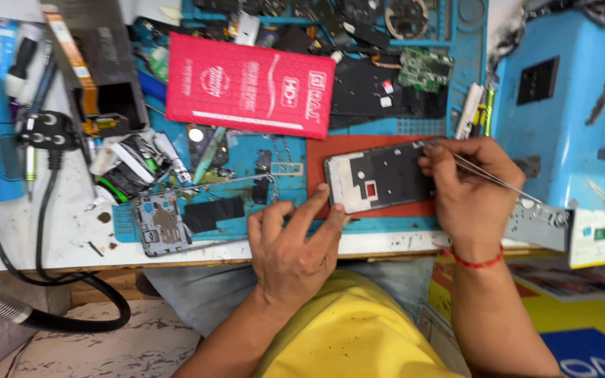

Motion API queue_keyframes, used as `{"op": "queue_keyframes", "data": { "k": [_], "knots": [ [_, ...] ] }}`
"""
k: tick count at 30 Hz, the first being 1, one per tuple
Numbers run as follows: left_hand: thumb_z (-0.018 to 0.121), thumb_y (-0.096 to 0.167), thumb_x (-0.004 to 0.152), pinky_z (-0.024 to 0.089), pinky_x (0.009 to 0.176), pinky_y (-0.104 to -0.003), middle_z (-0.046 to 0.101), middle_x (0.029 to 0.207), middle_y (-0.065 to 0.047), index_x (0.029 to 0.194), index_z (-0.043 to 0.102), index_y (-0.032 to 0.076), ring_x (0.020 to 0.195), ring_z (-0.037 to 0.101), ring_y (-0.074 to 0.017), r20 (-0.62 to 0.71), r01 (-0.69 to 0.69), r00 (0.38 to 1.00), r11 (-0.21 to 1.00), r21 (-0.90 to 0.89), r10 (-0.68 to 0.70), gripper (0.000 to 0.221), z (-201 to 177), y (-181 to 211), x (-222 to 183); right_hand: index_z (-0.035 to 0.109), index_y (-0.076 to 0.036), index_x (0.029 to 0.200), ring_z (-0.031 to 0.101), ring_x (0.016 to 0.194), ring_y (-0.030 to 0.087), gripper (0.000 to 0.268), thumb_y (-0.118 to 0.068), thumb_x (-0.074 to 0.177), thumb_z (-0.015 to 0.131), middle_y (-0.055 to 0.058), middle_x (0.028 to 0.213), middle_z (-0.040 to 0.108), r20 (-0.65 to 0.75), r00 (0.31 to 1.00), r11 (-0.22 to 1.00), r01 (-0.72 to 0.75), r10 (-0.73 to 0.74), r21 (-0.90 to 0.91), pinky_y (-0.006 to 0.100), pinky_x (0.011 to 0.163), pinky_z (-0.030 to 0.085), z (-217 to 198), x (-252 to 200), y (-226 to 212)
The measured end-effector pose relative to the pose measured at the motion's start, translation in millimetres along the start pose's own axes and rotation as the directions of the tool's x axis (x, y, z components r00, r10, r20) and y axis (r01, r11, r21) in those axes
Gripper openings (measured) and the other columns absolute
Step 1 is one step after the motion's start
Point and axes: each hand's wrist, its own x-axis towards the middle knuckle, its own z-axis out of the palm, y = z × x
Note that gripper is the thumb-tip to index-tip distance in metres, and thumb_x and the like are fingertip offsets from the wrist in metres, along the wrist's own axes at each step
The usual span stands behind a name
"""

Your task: The person disassembles a mobile phone on a repair bench, removes the battery with tweezers, and uses a screwdriver to remove screws from the internal chassis.

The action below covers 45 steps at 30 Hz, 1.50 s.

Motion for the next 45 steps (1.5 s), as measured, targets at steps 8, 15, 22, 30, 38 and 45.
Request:
{"op": "queue_keyframes", "data": {
  "k": [8, 15, 22, 30, 38, 45],
  "knots": [
    [0.084, 0.035, 0.078, 0.042, 0.095, -0.051, 0.06, 0.14, -0.014, 0.083, 0.073, 0.007, 0.118, 0.053, -0.0328, 0.227, -0.075, 0.97, 0.994, -0.08, 0.091, 0.03, -13, 7, 46, 0.066, 0.005, 0.1, 0.075, 0.085, 0.012, 0.006, 0.0, 0.101, 0.07, 0.01, 0.096, 0.077, 0.084, 0.996, 0.998, 0.009, -0.004, -0.068, 0.025, 0.077, 0.063, 20, -4, -7],
    [0.089, 0.04, 0.065, 0.037, 0.091, -0.05, 0.066, 0.119, -0.005, 0.107, 0.072, 0.008, 0.109, 0.052, -0.0297, 0.339, -0.054, 0.934, 0.982, -0.181, 0.114, 0.056, -8, 4, 78, 0.07, 0.003, 0.097, 0.073, 0.077, 0.011, 0.005, -0.001, 0.096, 0.074, 0.009, 0.087, 0.076, 0.081, 0.989, 0.969, 0.139, -0.124, -0.205, 0.024, 0.068, 0.058, 17, -5, -8],
    [0.09, 0.042, 0.064, 0.038, 0.089, -0.049, 0.067, 0.112, -0.005, 0.121, 0.069, 0.007, 0.102, 0.052, -0.0279, 0.348, -0.036, 0.934, 0.991, -0.132, 0.08, 0.071, -11, 8, 66, 0.072, 0.002, 0.097, 0.069, 0.072, 0.008, 0.006, -0.003, 0.097, 0.075, 0.007, 0.084, 0.074, 0.046, 0.986, 0.93, 0.169, -0.163, -0.325, 0.024, 0.066, 0.054, 0, -4, -7],
    [0.09, 0.042, 0.063, 0.037, 0.086, -0.048, 0.067, 0.111, -0.005, 0.121, 0.069, 0.005, 0.099, 0.052, -0.0272, 0.359, 0.011, 0.933, 0.994, -0.107, 0.029, 0.073, -12, 9, 66, 0.074, -0.002, 0.103, 0.066, 0.073, 0.009, 0.006, -0.006, 0.102, 0.078, 0.007, 0.085, 0.073, -0.014, 0.982, 0.92, 0.172, -0.189, -0.353, 0.025, 0.068, 0.052, -4, 3, -3],
    [0.09, 0.042, 0.063, 0.038, 0.085, -0.047, 0.067, 0.114, -0.005, 0.118, 0.072, 0.005, 0.099, 0.053, -0.0269, 0.366, 0.015, 0.93, 0.994, -0.104, 0.024, 0.069, -11, 7, 66, 0.075, 0.0, 0.107, 0.064, 0.067, 0.014, 0.01, -0.006, 0.102, 0.081, 0.01, 0.081, 0.072, -0.02, 0.974, 0.837, 0.182, -0.225, -0.515, 0.029, 0.065, 0.05, -13, 14, 6],
    [0.09, 0.04, 0.064, 0.038, 0.083, -0.048, 0.068, 0.119, -0.005, 0.115, 0.074, 0.006, 0.099, 0.053, -0.0269, 0.357, 0.029, 0.934, 0.994, -0.11, 0.012, 0.063, -12, 8, 66, 0.068, 0.005, 0.111, 0.072, 0.085, 0.019, 0.008, 0.003, 0.111, 0.075, 0.018, 0.105, 0.075, -0.053, 0.895, 0.832, 0.388, -0.442, -0.396, 0.025, 0.077, 0.057, -21, -6, -6]
  ]
}}
